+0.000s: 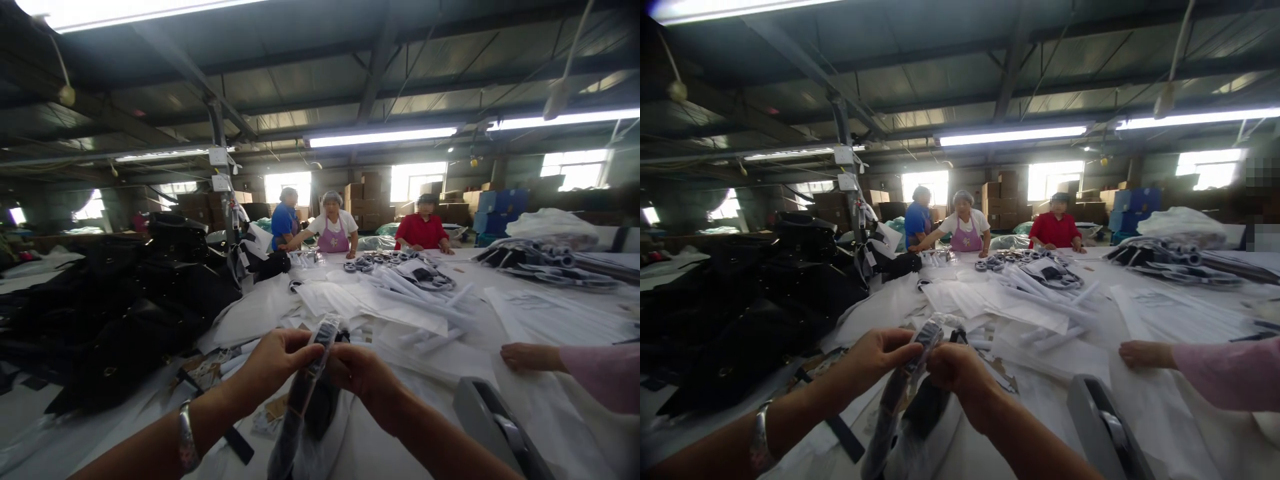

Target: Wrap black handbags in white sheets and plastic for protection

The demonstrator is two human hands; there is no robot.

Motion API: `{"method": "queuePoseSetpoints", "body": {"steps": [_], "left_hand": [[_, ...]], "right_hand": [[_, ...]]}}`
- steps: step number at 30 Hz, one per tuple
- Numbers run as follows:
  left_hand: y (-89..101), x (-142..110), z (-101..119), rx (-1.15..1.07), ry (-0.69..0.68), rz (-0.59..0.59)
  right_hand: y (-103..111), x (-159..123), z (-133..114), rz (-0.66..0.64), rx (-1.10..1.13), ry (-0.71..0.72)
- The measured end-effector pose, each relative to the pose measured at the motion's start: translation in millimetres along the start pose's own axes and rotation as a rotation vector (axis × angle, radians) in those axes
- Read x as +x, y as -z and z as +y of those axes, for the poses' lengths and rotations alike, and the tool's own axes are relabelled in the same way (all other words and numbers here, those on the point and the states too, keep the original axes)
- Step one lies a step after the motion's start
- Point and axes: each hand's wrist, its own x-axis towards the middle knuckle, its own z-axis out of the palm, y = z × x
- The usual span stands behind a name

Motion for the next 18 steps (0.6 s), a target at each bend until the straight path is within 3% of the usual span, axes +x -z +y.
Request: {"method": "queuePoseSetpoints", "body": {"steps": [7, 13, 18], "left_hand": [[-1.5, 2, -17, -0.031, 0.042, 0.176], [-12.0, 1, -22, -0.208, 0.134, 0.366], [-16.0, -4, -27, -0.474, 0.143, 0.228]], "right_hand": [[-8, -1, -7, 0.111, -0.038, -0.033], [-8, 0, -8, 0.166, -0.049, -0.027], [-4, 0, -11, 0.127, -0.088, -0.040]]}}
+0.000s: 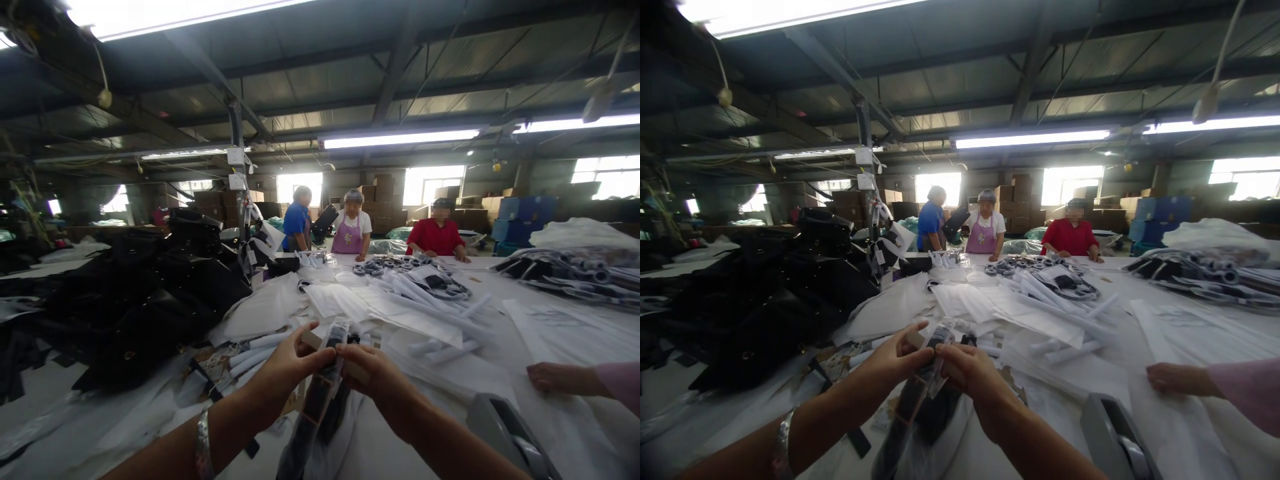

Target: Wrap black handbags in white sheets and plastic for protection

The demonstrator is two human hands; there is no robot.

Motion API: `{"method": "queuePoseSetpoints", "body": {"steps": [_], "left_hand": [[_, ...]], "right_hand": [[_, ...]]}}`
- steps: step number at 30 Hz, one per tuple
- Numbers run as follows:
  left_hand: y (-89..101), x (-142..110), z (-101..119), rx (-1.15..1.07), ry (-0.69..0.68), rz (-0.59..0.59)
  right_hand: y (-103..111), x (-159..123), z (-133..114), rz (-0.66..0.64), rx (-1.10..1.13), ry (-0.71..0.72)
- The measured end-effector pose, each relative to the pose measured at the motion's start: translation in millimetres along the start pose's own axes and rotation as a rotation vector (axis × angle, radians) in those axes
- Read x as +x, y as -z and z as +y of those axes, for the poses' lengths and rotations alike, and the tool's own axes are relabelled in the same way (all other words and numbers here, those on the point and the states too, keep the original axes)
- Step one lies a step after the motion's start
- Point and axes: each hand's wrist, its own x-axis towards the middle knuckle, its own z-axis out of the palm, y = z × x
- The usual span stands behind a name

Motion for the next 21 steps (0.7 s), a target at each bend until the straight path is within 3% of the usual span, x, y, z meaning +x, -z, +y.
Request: {"method": "queuePoseSetpoints", "body": {"steps": [3, 8, 12, 15, 21], "left_hand": [[1.2, -2, -2, -0.033, 0.006, -0.027], [2.0, -2, -1, 0.015, -0.035, 0.054], [2.2, -2, 3, 0.015, -0.060, 0.075], [1.4, -4, 8, 0.015, -0.074, 0.011], [-0.3, -10, 18, 0.028, -0.088, -0.041]], "right_hand": [[4, 3, -1, -0.024, -0.053, -0.023], [11, 3, -4, -0.121, -0.037, -0.009], [16, -2, -1, -0.095, 0.256, -0.077], [18, -4, 8, -0.082, 0.418, -0.113], [2, -7, 24, -0.189, 0.343, 0.054]]}}
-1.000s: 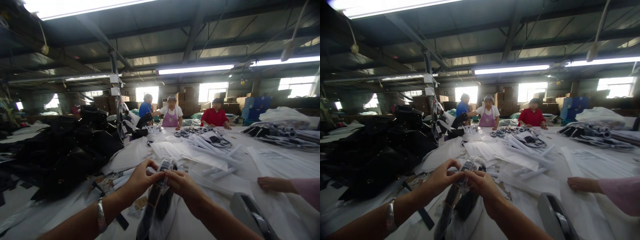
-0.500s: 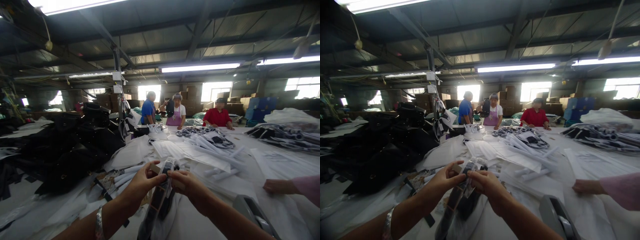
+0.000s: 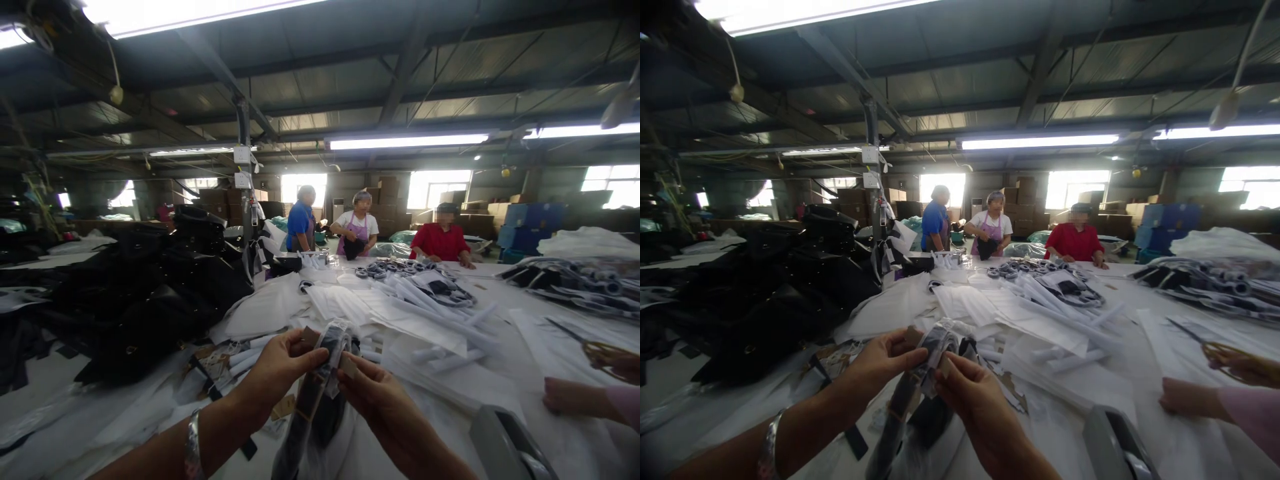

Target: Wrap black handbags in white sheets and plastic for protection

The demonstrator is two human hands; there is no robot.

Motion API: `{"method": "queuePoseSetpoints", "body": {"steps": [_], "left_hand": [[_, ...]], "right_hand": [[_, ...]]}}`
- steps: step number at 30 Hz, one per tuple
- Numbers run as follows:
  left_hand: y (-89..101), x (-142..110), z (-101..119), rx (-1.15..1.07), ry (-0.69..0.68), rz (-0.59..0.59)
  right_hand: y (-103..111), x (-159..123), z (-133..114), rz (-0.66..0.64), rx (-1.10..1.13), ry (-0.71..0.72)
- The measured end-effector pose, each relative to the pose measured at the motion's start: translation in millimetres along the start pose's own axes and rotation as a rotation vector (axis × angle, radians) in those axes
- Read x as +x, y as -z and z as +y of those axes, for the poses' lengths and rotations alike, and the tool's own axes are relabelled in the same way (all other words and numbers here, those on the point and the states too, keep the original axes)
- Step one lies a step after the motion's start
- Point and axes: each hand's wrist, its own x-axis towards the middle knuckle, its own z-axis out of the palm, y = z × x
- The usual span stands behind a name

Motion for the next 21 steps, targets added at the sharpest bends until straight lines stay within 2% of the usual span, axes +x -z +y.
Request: {"method": "queuePoseSetpoints", "body": {"steps": [3, 8, 16, 21], "left_hand": [[-1.2, -2, 0, 0.033, -0.022, 0.012], [-5.2, -4, -4, 0.092, -0.061, 0.087], [-14.0, -9, -13, 0.233, -0.155, 0.186], [-16.7, -16, -16, 0.413, -0.113, 0.290]], "right_hand": [[-10, 3, 11, 0.015, -0.013, 0.108], [-20, 5, 31, 0.215, -0.056, 0.218], [-21, 17, 48, 0.401, -0.270, 0.403], [-24, 17, 54, 0.481, -0.336, 0.543]]}}
